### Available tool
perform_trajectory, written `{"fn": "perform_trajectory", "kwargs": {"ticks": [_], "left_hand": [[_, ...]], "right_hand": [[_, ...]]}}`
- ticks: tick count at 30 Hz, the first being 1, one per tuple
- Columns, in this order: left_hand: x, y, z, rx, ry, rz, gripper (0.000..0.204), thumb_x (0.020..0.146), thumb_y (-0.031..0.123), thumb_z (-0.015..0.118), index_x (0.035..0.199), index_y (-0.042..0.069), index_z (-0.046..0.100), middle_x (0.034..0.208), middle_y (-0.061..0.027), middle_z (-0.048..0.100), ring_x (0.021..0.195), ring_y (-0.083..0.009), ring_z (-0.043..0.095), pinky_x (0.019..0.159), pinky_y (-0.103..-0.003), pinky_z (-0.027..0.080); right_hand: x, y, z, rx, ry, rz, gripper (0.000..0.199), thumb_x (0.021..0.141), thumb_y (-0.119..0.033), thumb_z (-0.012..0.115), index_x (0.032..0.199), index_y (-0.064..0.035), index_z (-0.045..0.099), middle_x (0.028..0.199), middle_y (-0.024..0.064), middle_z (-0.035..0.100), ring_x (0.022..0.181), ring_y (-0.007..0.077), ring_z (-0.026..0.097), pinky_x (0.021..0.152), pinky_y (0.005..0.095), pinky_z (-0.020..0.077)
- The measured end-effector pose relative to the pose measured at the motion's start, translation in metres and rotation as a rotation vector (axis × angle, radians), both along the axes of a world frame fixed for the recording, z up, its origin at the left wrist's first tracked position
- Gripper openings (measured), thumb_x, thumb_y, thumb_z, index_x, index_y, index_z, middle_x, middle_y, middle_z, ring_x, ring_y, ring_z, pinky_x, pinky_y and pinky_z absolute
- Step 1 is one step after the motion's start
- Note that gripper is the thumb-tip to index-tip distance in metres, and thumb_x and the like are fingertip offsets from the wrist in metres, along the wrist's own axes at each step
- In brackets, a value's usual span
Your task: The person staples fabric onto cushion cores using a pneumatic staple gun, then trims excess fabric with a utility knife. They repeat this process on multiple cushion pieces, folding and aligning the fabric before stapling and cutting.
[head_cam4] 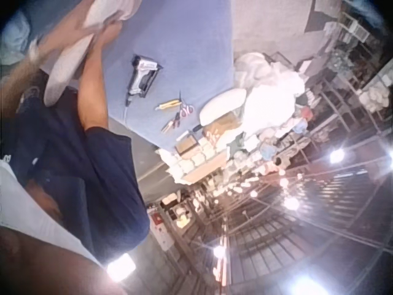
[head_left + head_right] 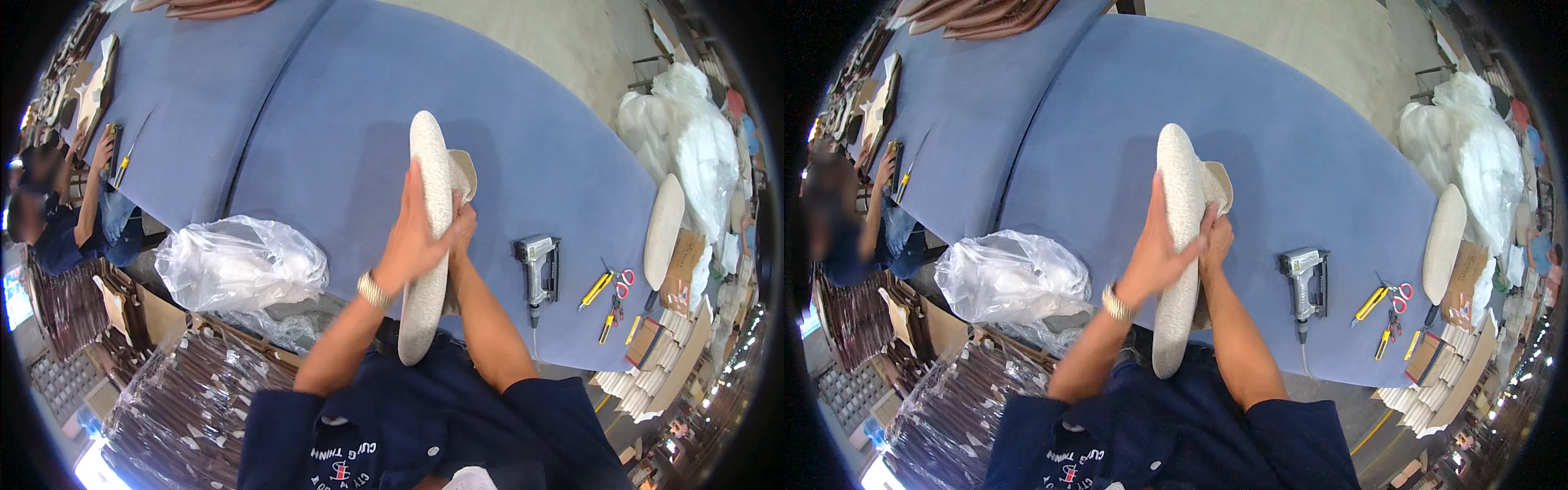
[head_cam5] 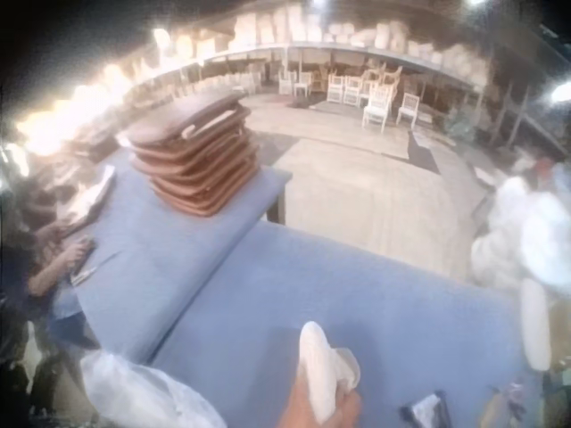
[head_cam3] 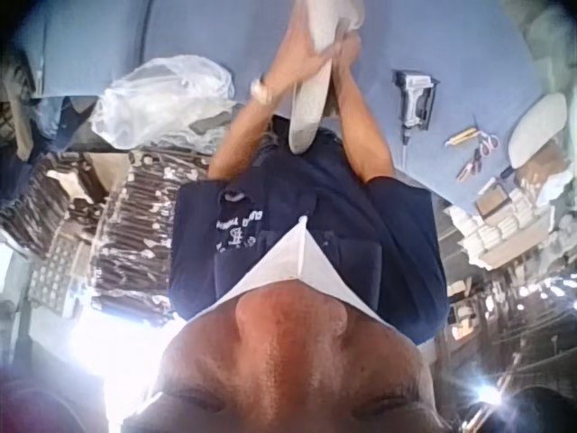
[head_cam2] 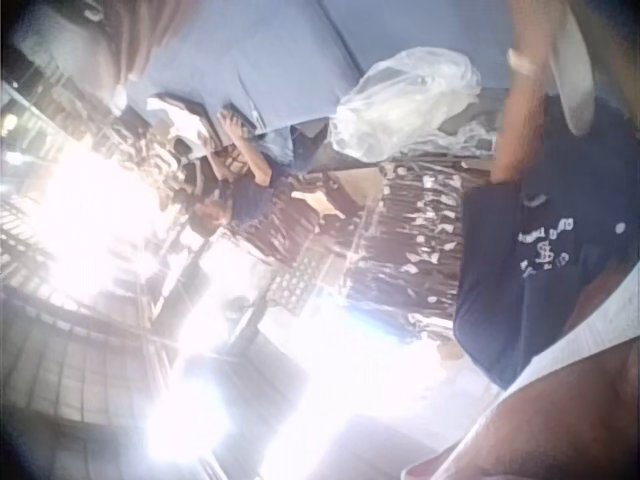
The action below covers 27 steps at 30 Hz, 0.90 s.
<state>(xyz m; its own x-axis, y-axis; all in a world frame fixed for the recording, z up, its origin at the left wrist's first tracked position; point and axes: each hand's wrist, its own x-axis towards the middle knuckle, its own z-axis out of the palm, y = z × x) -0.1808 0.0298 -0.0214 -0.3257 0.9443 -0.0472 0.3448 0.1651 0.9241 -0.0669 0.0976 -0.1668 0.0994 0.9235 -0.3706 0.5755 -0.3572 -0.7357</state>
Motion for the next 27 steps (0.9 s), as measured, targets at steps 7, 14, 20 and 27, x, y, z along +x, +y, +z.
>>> {"fn": "perform_trajectory", "kwargs": {"ticks": [7,14,20,27], "left_hand": [[-0.086,0.132,0.001,-0.331,-0.013,0.135,0.098,0.091,0.023,0.066,0.161,-0.006,0.004,0.153,-0.0401,0.036,0.138,-0.0502,0.048,0.115,-0.049,0.041],[-0.055,0.069,0.018,-0.364,-0.091,0.179,0.1,0.09,0.026,0.069,0.159,-0.012,0.006,0.149,-0.0387,0.044,0.138,-0.0435,0.051,0.115,-0.043,0.041],[-0.074,0.077,-0.024,-0.038,-0.172,0.104,0.089,0.095,0.033,0.07,0.158,-0.008,0.023,0.152,-0.0299,0.047,0.141,-0.0338,0.049,0.12,-0.042,0.034],[-0.114,0.164,-0.023,-0.234,-0.295,-0.236,0.076,0.104,0.06,0.045,0.084,-0.004,0.08,0.072,-0.0157,0.072,0.084,-0.0234,0.071,0.093,-0.036,0.051]], "right_hand": [[-0.009,0.026,0.014,-0.137,-0.016,0.111,0.06,0.104,-0.045,0.055,0.099,0.0129,0.069,0.099,0.0333,0.071,0.095,0.0439,0.071,0.086,0.0507,0.0521],[-0.06,0.099,0.054,-0.291,0.246,0.031,0.055,0.1,-0.045,0.06,0.117,0.0066,0.069,0.111,0.0266,0.073,0.106,0.0416,0.07,0.091,0.0472,0.0534],[-0.071,0.095,0.035,-0.089,-0.056,0.181,0.053,0.103,-0.048,0.054,0.098,0.0028,0.069,0.092,0.0275,0.071,0.085,0.0454,0.067,0.077,0.0503,0.0503],[-0.067,0.088,0.029,0.023,-0.021,0.189,0.045,0.107,-0.037,0.053,0.089,0.0028,0.064,0.079,0.0287,0.065,0.074,0.0501,0.06,0.07,0.0516,0.0471]]}}
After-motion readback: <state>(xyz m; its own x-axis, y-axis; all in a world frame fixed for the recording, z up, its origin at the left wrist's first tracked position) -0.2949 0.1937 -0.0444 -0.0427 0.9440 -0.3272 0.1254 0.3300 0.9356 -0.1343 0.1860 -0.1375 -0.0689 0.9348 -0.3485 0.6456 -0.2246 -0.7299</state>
